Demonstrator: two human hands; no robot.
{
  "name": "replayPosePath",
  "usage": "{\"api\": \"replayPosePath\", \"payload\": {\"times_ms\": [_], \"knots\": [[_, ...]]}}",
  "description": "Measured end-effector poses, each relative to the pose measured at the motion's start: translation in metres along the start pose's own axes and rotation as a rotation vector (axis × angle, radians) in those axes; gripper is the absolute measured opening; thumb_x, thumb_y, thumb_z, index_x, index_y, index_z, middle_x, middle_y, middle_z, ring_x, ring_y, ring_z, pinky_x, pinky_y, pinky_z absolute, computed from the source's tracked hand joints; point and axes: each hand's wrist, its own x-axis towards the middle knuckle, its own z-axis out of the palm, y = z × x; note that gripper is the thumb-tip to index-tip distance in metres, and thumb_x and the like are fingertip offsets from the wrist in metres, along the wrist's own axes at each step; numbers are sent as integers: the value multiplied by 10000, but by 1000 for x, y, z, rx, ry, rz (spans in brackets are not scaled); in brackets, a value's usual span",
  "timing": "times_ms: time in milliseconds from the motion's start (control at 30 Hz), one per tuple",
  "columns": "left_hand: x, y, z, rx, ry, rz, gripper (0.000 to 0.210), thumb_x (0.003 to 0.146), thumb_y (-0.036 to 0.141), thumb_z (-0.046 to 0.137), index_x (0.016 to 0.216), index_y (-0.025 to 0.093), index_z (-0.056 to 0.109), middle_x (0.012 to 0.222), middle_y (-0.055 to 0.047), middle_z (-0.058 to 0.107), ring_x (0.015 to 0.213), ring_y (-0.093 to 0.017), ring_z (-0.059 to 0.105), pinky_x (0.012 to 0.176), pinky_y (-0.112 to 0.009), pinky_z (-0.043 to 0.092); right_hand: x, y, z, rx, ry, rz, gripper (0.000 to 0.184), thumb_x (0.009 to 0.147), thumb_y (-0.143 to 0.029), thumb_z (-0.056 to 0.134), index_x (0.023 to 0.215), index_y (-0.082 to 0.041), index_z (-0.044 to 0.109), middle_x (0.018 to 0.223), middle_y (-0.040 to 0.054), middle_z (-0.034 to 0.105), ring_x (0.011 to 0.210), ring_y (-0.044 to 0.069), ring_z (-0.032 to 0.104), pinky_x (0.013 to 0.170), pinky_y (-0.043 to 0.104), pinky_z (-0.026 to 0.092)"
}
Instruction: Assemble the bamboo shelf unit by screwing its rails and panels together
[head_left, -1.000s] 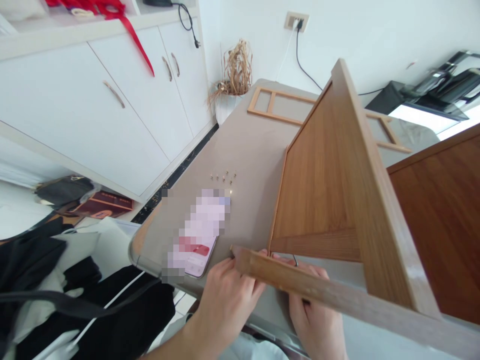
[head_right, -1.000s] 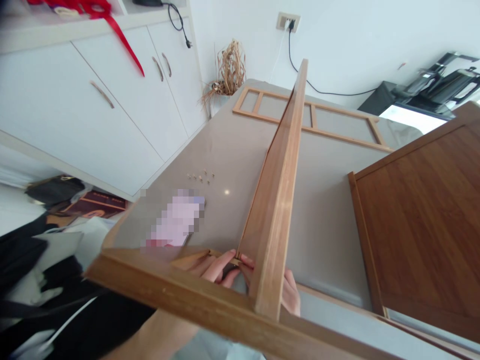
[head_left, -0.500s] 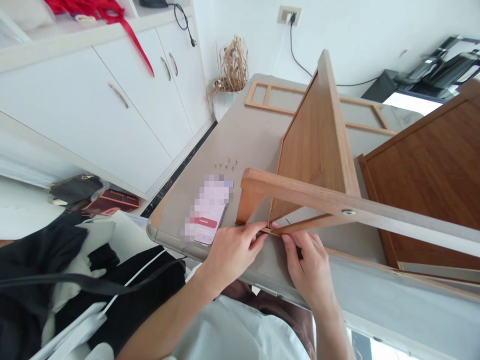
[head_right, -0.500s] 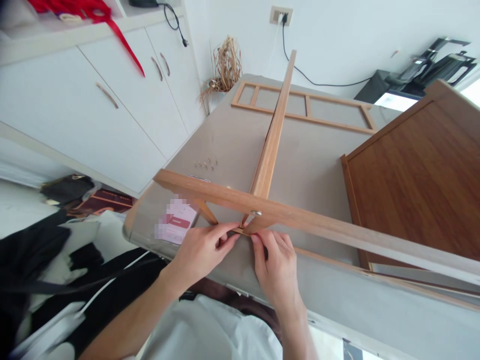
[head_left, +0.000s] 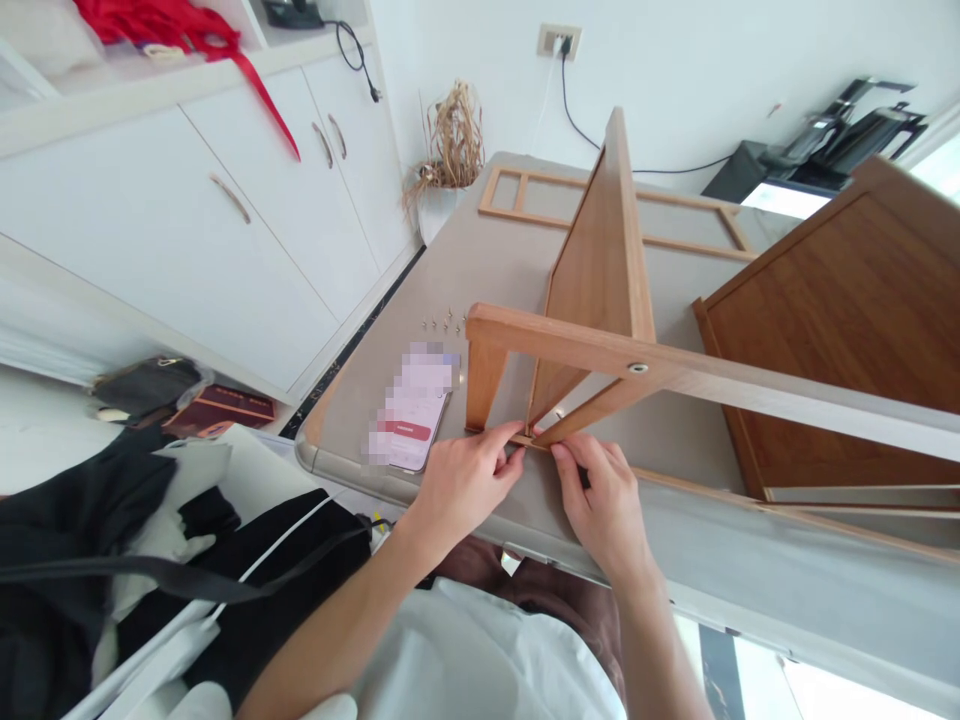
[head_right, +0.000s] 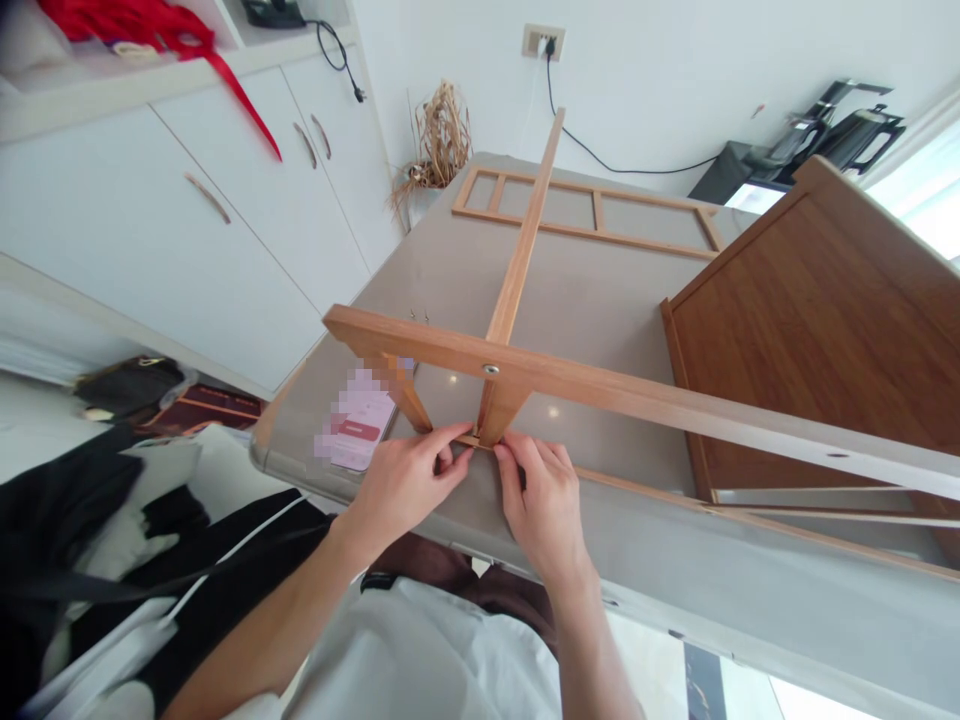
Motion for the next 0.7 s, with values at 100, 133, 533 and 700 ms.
{"api": "replayPosePath", "payload": {"times_ms": [100, 133, 533, 700], "knots": [[-1, 1, 3, 2, 14, -21, 272, 878, 259, 655, 1148, 268, 688, 629, 88, 691, 598, -126, 671, 586, -257, 380, -1, 1, 1, 4, 3, 1, 120, 1010, -226, 502, 1040, -226, 618, 947, 18, 720, 819, 153, 625, 802, 306, 441], [-1, 1, 4, 6, 17, -25, 269, 876, 261, 655, 1143, 272, 690, 632, 89, 692, 603, -127, 673, 588, -258, 380, -1, 1, 1, 5, 1, 3, 122, 1010, -226, 502, 1040, -226, 620, 947, 18, 720, 820, 152, 624, 803, 304, 441], [-3, -1, 11, -13, 69, -21, 297, 863, 254, 658, 1156, 288, 699, 626, 112, 693, 573, -98, 656, 591, -255, 407, 1, -1, -1, 31, -8, 8, 110, 1004, -209, 518, 1044, -233, 617, 959, 6, 723, 815, 157, 617, 804, 309, 440], [1, 1, 6, 25, -13, -67, 366, 853, 282, 669, 1218, 299, 683, 582, 110, 687, 548, -129, 666, 565, -274, 397, 1, -2, -2, 38, -24, 16, 130, 1004, -197, 504, 1052, -235, 618, 932, 11, 713, 824, 160, 625, 798, 313, 451]]}}
